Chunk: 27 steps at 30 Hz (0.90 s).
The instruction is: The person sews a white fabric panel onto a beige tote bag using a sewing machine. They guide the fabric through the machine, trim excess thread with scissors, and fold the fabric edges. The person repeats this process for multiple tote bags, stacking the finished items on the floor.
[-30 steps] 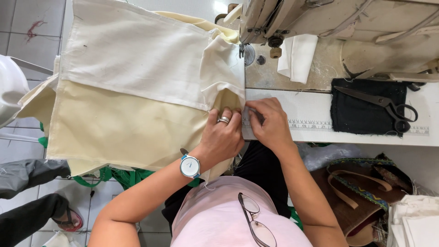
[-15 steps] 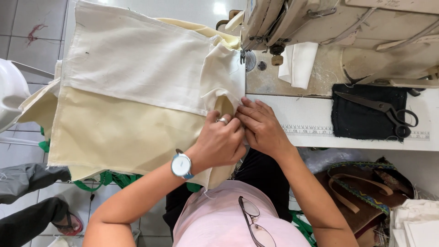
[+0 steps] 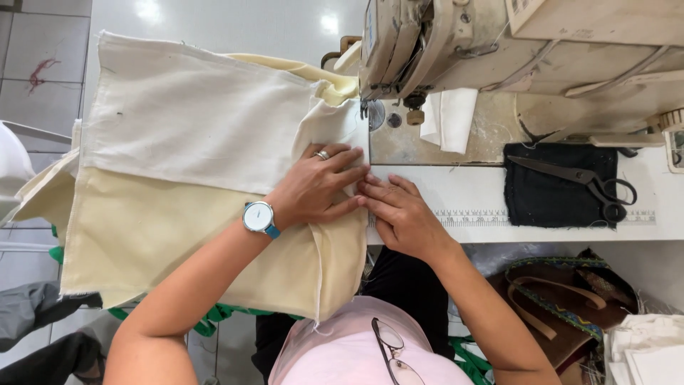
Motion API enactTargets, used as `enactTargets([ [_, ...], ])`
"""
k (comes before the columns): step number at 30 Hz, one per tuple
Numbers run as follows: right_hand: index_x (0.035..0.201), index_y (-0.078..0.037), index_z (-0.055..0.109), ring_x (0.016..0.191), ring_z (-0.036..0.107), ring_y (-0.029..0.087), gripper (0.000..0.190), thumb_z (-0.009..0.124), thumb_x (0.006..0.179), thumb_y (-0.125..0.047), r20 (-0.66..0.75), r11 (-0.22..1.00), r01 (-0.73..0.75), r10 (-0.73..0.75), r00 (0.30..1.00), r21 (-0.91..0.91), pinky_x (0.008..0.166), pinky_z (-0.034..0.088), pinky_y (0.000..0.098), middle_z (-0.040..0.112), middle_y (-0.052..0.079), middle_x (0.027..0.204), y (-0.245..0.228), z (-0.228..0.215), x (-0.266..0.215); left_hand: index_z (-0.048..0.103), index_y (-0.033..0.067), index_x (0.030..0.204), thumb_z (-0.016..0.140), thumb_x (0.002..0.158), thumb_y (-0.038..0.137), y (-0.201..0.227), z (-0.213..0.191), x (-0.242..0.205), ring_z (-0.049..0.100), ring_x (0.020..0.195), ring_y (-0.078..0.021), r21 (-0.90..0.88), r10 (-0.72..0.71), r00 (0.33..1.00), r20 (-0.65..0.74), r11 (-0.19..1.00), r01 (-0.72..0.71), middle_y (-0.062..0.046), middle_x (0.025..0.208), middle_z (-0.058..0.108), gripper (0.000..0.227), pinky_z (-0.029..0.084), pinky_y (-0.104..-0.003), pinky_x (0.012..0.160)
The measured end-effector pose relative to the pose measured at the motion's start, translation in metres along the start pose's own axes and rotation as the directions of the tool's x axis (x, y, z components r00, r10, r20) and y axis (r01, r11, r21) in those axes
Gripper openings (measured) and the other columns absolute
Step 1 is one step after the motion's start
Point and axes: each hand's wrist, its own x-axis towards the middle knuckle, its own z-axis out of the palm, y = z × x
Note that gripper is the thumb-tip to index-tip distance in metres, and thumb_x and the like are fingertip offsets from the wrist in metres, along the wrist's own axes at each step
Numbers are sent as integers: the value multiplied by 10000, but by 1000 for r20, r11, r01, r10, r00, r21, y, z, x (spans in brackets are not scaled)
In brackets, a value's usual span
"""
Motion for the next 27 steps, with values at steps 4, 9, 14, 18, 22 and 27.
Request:
enactTargets([
  [4, 1220, -139, 750, 1294, 641, 225, 396, 563, 886, -37, 23, 1000, 9, -9, 1000, -1, 1147, 389, 440, 710, 44, 1354, 5, -2, 4, 661, 171, 1017, 566, 942, 505, -12, 12, -4, 634, 1215, -292, 10, -7, 999, -31, 1000, 7, -97, 1226, 673, 356, 455, -431, 928],
  [9, 1239, -169, 749, 1308, 630, 201, 408, 573, 882, -82, 56, 999, 33, -31, 998, -23, 1171, 362, 445, 708, 29, 1358, 24, 3, 9, 651, 191, 950, 593, 914, 493, -27, 20, 1, 637, 1206, -285, 12, -20, 999, -29, 1000, 21, -75, 1195, 674, 309, 453, -434, 929],
  [14, 1260, -180, 743, 1314, 624, 196, 427, 577, 879, -82, 76, 998, 38, -34, 997, -53, 1188, 340, 448, 711, 35, 1355, 37, 5, 21, 657, 204, 990, 612, 872, 489, -44, 29, 8, 630, 1222, -301, -5, -29, 999, -23, 1000, 29, -66, 1208, 662, 311, 446, -445, 952],
  [18, 1270, -170, 742, 1302, 633, 217, 431, 587, 879, -76, 97, 998, 14, -8, 995, -58, 1188, 349, 468, 720, 47, 1332, 47, 6, 30, 670, 207, 1036, 624, 864, 516, -57, 37, 15, 625, 1226, -317, -19, -49, 999, -23, 999, 48, -67, 1206, 660, 356, 444, -458, 956],
  [22, 1266, -170, 745, 1304, 632, 234, 430, 585, 882, -62, 86, 998, 4, 1, 996, -61, 1167, 370, 493, 725, 38, 1311, 55, 5, 44, 668, 192, 1007, 639, 863, 531, -75, 44, 24, 619, 1223, -324, 0, -43, 999, -20, 999, 43, -63, 1199, 660, 369, 444, -466, 955],
  [27, 1252, -209, 748, 1323, 612, 207, 412, 596, 890, -87, 45, 989, 4, 3, 999, -145, 1159, 356, 479, 727, -7, 1306, 69, 14, 47, 630, 189, 914, 601, 934, 462, -91, 43, 36, 621, 1202, -300, 19, -15, 999, -50, 1000, 16, -39, 1137, 658, 275, 442, -442, 935],
])
